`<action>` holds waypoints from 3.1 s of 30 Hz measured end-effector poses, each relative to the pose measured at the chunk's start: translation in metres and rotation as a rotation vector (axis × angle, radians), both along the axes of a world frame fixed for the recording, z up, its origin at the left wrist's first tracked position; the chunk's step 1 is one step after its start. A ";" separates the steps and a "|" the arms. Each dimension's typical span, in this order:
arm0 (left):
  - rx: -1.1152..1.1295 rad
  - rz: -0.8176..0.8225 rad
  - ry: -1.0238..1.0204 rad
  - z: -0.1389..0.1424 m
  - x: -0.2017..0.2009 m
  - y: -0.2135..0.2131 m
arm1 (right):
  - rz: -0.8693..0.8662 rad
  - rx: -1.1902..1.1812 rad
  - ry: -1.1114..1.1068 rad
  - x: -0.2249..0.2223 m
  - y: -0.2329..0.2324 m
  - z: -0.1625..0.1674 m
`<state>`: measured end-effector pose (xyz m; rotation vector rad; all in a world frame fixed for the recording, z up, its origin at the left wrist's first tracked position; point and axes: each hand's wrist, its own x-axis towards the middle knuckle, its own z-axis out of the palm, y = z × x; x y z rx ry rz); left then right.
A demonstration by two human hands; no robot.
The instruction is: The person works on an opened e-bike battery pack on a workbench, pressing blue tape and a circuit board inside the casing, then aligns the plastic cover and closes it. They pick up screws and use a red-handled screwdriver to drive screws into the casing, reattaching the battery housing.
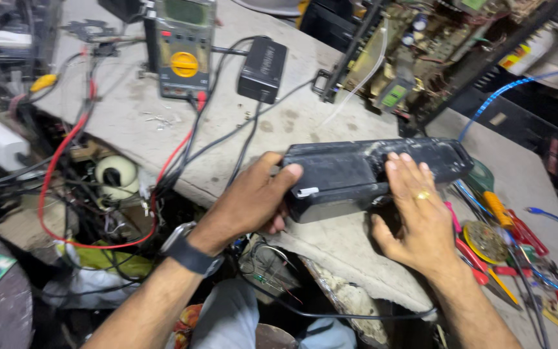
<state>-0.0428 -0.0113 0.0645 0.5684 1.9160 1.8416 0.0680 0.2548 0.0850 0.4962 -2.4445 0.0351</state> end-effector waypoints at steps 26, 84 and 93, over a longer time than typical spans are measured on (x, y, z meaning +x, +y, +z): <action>0.047 0.293 0.823 -0.029 0.053 0.007 | -0.038 -0.189 -0.037 -0.011 0.014 -0.017; -0.571 0.601 0.997 -0.053 -0.150 -0.154 | -0.150 -0.321 0.298 0.012 0.052 -0.024; 0.196 0.401 0.435 0.019 -0.089 -0.107 | 0.005 -0.287 0.308 0.009 0.020 0.014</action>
